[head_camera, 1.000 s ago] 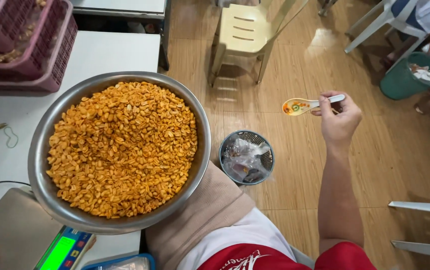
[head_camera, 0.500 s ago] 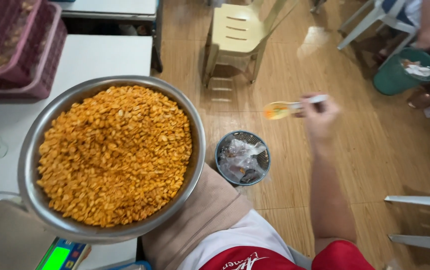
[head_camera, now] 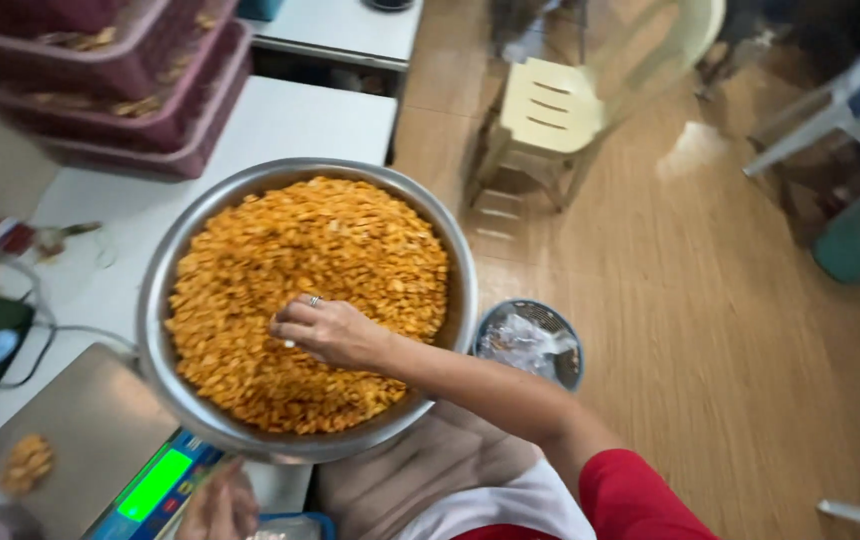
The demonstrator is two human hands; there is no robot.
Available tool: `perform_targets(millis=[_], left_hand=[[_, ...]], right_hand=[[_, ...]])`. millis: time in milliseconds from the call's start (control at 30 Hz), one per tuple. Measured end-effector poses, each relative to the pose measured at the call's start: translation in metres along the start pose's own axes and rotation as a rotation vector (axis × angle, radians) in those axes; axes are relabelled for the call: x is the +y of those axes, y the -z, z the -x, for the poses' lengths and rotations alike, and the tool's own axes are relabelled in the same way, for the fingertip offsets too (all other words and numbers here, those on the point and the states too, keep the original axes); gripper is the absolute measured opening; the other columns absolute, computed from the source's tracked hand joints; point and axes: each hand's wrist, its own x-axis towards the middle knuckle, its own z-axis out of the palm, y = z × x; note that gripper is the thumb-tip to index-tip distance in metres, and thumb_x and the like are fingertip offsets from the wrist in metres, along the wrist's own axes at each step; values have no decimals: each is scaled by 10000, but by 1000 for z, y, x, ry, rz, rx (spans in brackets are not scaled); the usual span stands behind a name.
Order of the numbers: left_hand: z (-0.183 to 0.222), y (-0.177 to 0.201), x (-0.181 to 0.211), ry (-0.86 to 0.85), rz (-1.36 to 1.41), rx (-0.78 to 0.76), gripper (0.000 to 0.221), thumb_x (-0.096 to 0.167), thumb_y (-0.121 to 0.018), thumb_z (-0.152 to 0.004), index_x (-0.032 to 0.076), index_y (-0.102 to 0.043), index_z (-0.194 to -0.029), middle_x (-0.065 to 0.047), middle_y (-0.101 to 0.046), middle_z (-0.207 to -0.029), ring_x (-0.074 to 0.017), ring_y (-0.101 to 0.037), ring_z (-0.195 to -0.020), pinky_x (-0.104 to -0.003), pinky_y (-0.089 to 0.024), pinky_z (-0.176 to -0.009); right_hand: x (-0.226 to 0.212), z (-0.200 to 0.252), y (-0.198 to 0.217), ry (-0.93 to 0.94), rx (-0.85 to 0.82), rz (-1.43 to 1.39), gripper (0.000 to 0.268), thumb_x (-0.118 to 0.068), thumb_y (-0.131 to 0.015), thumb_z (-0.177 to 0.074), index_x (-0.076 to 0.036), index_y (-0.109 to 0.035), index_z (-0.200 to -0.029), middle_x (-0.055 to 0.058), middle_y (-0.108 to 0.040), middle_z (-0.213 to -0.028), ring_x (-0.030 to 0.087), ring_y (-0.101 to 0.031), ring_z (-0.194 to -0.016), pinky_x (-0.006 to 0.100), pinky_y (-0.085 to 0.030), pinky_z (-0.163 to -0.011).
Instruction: Packing snacks from a large bowl into small plastic bags and weighing them on a digital scale for portion control.
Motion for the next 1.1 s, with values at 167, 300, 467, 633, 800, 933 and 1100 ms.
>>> perform_targets(millis=[167, 300, 467, 633, 800, 933, 1100], left_hand=[[-4, -10, 25, 469, 81, 283, 208, 174, -643, -977, 132, -702, -1172, -40, -667, -801, -145, -620, -664, -280, -506, -572], [-22, -26, 29, 418, 231, 225, 229, 39, -754, -844, 44, -764, -1073, -95, -792, -1002, -158, -721, -839, -284, -572, -675], [-49, -60, 44, 369, 367, 226, 147, 78, -779, -901, -45, -742, -974, -109, -633, -645, -145, -586, -519, -253, -475, -484], [-63, -80, 81, 328, 348, 191, 179, 21, -892, -760, -47, -782, -883, -93, -616, -564, -84, -511, -462, -213, -385, -409], [-80, -91, 31, 210, 261, 47, 391, 50, -928, -743, -11, -742, -1082, -161, -788, -861, -120, -649, -505, -246, -514, -435], [-82, -105, 48, 104, 70, -40, 423, 108, -909, -774, 39, -745, -1157, -137, -798, -890, -153, -745, -718, -282, -612, -624], [-78, -130, 142, 156, -6, -219, 378, 137, -823, -882, 5, -692, -1212, -132, -767, -913, -266, -780, -853, -399, -638, -784]], right_hand=[[-2, 14, -38, -321, -213, -443, 179, -185, -576, -1040, -68, -704, -1084, 119, -731, -1060, 300, -726, -939, 399, -565, -807], [27, 39, -58, -761, -345, -634, 157, -65, -677, -911, -164, -783, -852, -37, -786, -800, 69, -740, -720, 233, -574, -650], [17, 27, -31, -1233, -128, -1090, 89, 38, -673, -928, 61, -703, -1009, 233, -709, -939, 321, -766, -786, 430, -686, -665], [-7, -25, 42, -1113, 37, -1039, 157, -18, -721, -937, 40, -693, -1081, 180, -666, -930, 277, -722, -771, 467, -701, -600], [-42, -53, 88, -691, 98, -774, 81, 9, -659, -1004, 21, -701, -1072, 175, -691, -953, 280, -708, -846, 439, -694, -627], [-57, -56, 93, -425, 41, -420, 97, -8, -667, -985, -45, -742, -1035, 110, -716, -914, 312, -738, -812, 409, -670, -588], [-49, -37, 94, -406, 102, -379, 105, -63, -702, -958, -63, -748, -1052, 115, -729, -969, 301, -747, -866, 346, -645, -664]])
